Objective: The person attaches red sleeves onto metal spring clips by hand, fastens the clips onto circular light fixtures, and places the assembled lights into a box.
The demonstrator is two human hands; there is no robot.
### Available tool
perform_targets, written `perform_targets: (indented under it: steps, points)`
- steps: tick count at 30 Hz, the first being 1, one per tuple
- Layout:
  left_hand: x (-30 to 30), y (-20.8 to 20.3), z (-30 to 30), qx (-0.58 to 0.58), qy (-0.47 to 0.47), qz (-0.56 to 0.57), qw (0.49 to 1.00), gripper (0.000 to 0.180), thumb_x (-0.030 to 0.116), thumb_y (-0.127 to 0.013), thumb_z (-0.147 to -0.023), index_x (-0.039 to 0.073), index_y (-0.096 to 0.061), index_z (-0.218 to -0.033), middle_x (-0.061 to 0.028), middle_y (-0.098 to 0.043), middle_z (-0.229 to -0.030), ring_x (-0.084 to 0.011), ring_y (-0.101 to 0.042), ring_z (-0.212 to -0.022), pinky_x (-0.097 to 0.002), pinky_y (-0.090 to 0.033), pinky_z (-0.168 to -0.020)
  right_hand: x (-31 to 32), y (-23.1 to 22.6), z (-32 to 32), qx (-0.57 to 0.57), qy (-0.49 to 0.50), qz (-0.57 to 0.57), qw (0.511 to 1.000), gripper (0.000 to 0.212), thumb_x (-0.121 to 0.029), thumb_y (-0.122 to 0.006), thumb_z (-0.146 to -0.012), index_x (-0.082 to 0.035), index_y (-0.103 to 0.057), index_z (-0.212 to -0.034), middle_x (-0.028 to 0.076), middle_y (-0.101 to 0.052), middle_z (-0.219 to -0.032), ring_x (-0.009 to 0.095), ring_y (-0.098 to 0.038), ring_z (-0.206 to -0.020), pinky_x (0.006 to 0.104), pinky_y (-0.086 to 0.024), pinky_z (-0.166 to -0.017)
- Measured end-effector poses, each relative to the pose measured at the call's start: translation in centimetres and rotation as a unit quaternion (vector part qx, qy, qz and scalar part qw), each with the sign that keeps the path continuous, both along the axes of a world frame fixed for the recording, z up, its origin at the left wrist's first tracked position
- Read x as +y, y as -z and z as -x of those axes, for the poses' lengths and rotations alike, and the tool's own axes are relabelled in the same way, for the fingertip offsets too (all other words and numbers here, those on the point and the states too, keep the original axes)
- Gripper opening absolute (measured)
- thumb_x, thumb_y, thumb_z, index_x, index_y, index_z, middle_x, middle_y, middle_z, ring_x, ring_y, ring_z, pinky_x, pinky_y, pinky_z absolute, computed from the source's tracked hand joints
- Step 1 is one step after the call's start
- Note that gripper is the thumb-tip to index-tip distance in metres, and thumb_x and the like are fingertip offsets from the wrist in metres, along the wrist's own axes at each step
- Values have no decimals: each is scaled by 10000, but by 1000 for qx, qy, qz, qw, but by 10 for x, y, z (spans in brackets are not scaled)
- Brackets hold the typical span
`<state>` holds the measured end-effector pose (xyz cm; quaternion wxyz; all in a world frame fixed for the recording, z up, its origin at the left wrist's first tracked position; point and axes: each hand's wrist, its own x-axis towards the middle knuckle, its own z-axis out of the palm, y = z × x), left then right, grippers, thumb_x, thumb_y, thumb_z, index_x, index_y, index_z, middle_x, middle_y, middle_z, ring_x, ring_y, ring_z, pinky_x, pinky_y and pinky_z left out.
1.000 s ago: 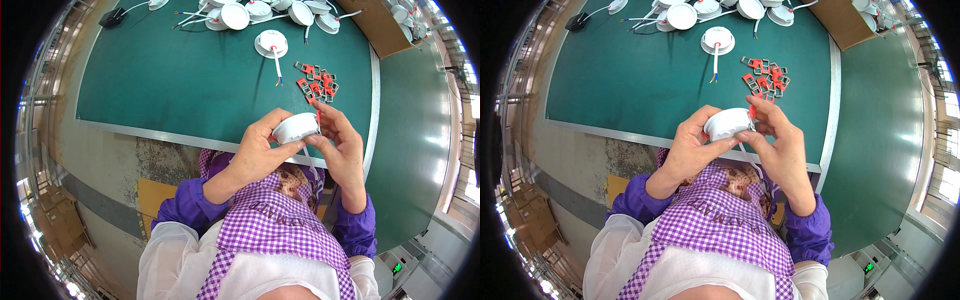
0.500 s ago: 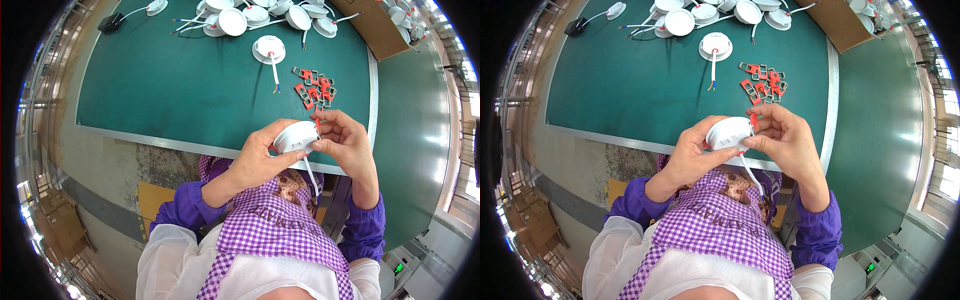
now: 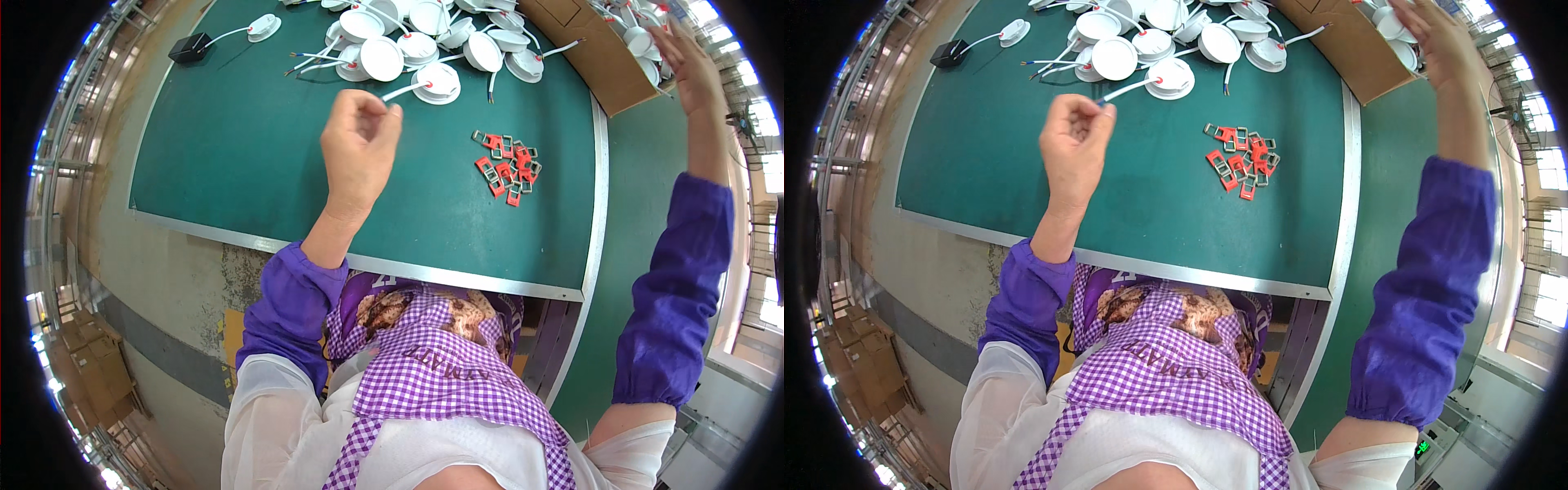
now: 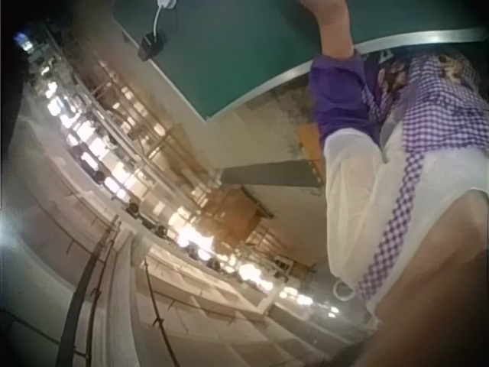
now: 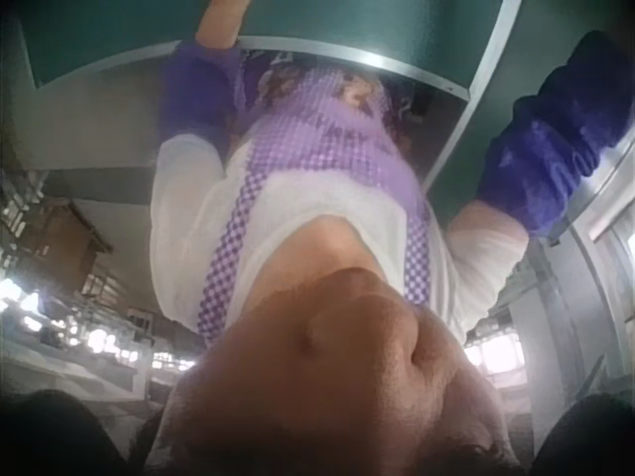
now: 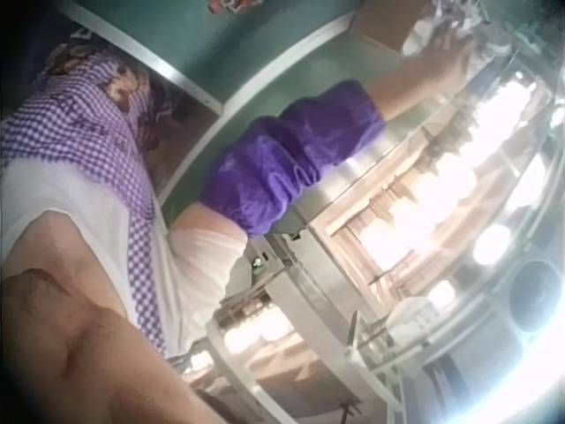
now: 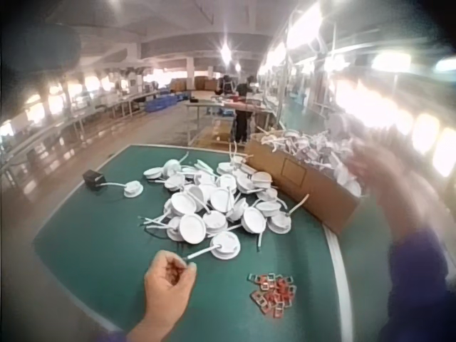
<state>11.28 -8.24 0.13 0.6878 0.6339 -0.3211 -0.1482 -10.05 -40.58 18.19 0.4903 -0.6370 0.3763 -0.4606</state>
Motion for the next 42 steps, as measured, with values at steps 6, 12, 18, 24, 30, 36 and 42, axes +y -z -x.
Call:
perform_targets:
  steps: [6,12,18,24,30,36,42]
  points:
    - [-15,-27,-13,-390,-83,88,913,185,-38,-681,-805,18,-611,-968,-59,-614,-876,-155,-568,-756,-266,-465,-691,120,136,-45,355,-239,247,870,268,-182,-712,-813,-57,-694,-1049,166,-702,-925,290,-679,-838,374,-534,-759]
    - [-95,10,-49,-578,133,-221,774,478,-7,-579,-810,61,-553,-1283,-183,-547,-1306,-343,-622,-1067,-436,-524,-879,160,173,-69,534,-267,361,716,202,-107,-673,-818,-36,-648,-1005,136,-641,-954,317,-603,-993,429,-504,-839]
    - [-94,-17,-28,-488,292,-466,678,588,50,-602,-854,89,-425,-1413,-182,-454,-1419,-367,-610,-1096,-436,-523,-893,166,174,-69,545,-271,408,681,122,-24,-594,-823,-38,-591,-944,108,-633,-909,302,-601,-939,427,-505,-816]
    - [-80,-58,-42,-453,323,-423,716,393,252,-564,-943,78,-555,-1294,-180,-626,-1210,-348,-627,-1046,-433,-514,-862,168,173,-53,508,-270,362,734,105,-8,-584,-827,-35,-581,-928,121,-625,-876,294,-598,-916,408,-502,-797]
    - [-118,-29,-54,-520,305,-323,729,536,-30,-568,-819,87,-519,-1339,-166,-561,-1301,-342,-575,-1139,-403,-478,-957,186,160,-43,351,-204,265,875,97,-35,-607,-856,4,-629,-942,145,-651,-906,278,-641,-802,379,-512,-713]
    - [-116,7,-42,-529,365,-358,677,736,149,-753,-739,78,-434,-1398,-193,-429,-1349,-387,-461,-1211,-437,-449,-1001,199,165,-14,248,-120,44,960,101,-69,-648,-889,15,-624,-941,68,-654,-816,133,-596,-643,285,-482,-596]
    - [-47,27,-14,-443,286,-240,815,686,269,-816,-690,-9,-516,-1240,-205,-503,-1211,-389,-500,-1115,-432,-439,-978,202,178,6,123,-116,-115,979,111,-82,-602,-943,16,-596,-994,54,-666,-838,93,-612,-656,227,-494,-585]
